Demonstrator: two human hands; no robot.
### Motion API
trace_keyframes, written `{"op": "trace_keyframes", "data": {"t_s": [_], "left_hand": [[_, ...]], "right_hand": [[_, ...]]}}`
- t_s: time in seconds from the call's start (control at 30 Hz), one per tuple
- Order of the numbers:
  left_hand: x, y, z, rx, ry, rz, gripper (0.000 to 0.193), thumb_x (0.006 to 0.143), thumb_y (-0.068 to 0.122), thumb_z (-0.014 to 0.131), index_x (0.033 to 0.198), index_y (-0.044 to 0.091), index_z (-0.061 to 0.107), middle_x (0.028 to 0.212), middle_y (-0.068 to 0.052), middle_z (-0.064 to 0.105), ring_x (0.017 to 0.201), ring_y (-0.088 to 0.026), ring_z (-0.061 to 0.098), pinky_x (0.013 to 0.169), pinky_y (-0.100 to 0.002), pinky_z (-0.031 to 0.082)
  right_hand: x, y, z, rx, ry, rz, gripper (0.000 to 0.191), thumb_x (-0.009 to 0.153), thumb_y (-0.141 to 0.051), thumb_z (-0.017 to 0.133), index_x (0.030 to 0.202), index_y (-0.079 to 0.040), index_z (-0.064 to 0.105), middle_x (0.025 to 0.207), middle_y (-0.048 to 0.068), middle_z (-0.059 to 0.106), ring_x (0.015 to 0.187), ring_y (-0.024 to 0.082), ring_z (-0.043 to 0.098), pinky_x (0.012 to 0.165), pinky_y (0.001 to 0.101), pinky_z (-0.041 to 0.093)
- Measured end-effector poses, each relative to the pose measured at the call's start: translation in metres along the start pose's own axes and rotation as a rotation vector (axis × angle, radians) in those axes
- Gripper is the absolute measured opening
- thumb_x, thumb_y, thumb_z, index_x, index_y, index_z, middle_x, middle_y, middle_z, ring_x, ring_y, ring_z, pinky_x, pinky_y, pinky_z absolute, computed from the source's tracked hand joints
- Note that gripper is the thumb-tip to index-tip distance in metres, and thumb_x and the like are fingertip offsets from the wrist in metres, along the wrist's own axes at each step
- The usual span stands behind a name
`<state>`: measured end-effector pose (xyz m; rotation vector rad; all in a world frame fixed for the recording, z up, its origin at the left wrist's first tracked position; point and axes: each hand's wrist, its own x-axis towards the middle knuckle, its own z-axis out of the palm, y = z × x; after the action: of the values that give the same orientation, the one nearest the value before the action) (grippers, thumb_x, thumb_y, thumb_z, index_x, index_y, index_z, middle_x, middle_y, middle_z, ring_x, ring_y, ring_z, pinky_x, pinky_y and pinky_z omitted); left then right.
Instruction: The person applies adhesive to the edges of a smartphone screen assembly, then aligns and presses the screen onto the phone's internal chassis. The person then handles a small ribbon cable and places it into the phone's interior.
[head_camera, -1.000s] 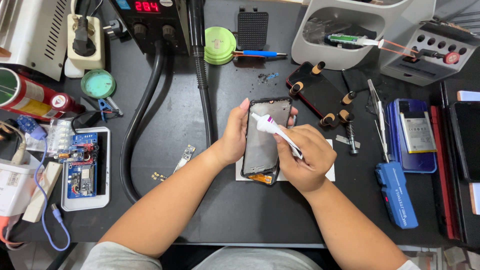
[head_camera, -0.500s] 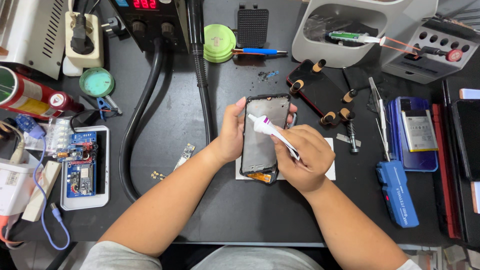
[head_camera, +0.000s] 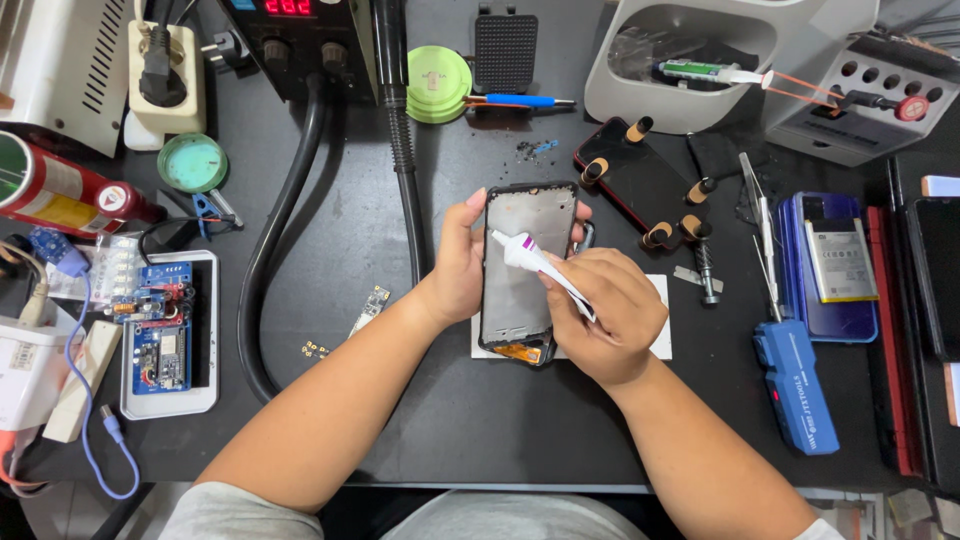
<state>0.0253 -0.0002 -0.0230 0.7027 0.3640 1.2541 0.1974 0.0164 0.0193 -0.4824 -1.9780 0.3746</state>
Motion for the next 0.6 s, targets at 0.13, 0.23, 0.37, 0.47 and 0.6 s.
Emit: {"op": "trace_keyframes", "data": {"t_s": [0.13, 0.23, 0.37, 0.47, 0.6], "left_hand": [[-0.0002, 0.0001, -0.0004, 0.017, 0.011, 0.003, 0.087, 0.103, 0.062, 0.018, 0.146, -0.005, 0.052, 0.132, -0.016, 0.064, 0.127, -0.028, 0.061, 0.116, -0.043, 0.047], [-0.0004, 0.0001, -0.0011, 0.001, 0.013, 0.002, 0.087, 0.103, 0.062, 0.018, 0.146, -0.005, 0.052, 0.132, -0.016, 0.064, 0.127, -0.028, 0.061, 0.115, -0.044, 0.047], [-0.0002, 0.0001, -0.0018, -0.010, 0.019, -0.001, 0.087, 0.103, 0.062, 0.019, 0.146, -0.005, 0.052, 0.131, -0.016, 0.064, 0.126, -0.027, 0.061, 0.115, -0.044, 0.047], [0.0001, 0.0004, -0.0020, -0.005, 0.025, 0.002, 0.086, 0.102, 0.062, 0.020, 0.146, -0.005, 0.052, 0.131, -0.016, 0.064, 0.126, -0.027, 0.061, 0.115, -0.044, 0.047], [-0.0001, 0.0013, -0.0019, -0.006, 0.025, 0.009, 0.086, 0.103, 0.062, 0.020, 0.145, -0.005, 0.053, 0.131, -0.016, 0.064, 0.126, -0.027, 0.062, 0.114, -0.044, 0.048]], "right_hand": [[0.0006, 0.0000, -0.0011, 0.028, -0.016, 0.002, 0.026, 0.084, 0.010, 0.080, 0.106, 0.003, 0.071, 0.087, 0.013, 0.069, 0.077, 0.026, 0.069, 0.072, 0.0345, 0.054], [0.0007, -0.0001, -0.0013, 0.037, -0.027, 0.000, 0.027, 0.082, 0.010, 0.080, 0.107, 0.004, 0.071, 0.085, 0.012, 0.068, 0.077, 0.026, 0.069, 0.072, 0.0347, 0.054], [0.0003, 0.0001, -0.0016, 0.037, -0.028, -0.009, 0.029, 0.081, 0.011, 0.080, 0.108, 0.004, 0.071, 0.086, 0.013, 0.068, 0.079, 0.027, 0.070, 0.073, 0.0355, 0.054], [-0.0004, 0.0002, -0.0009, 0.039, -0.026, -0.011, 0.029, 0.081, 0.011, 0.080, 0.108, 0.003, 0.070, 0.087, 0.013, 0.068, 0.079, 0.028, 0.070, 0.074, 0.0361, 0.055], [-0.0008, 0.0018, -0.0009, 0.061, -0.030, -0.020, 0.029, 0.081, 0.011, 0.080, 0.108, 0.004, 0.070, 0.087, 0.013, 0.069, 0.080, 0.028, 0.071, 0.074, 0.0368, 0.055]]}}
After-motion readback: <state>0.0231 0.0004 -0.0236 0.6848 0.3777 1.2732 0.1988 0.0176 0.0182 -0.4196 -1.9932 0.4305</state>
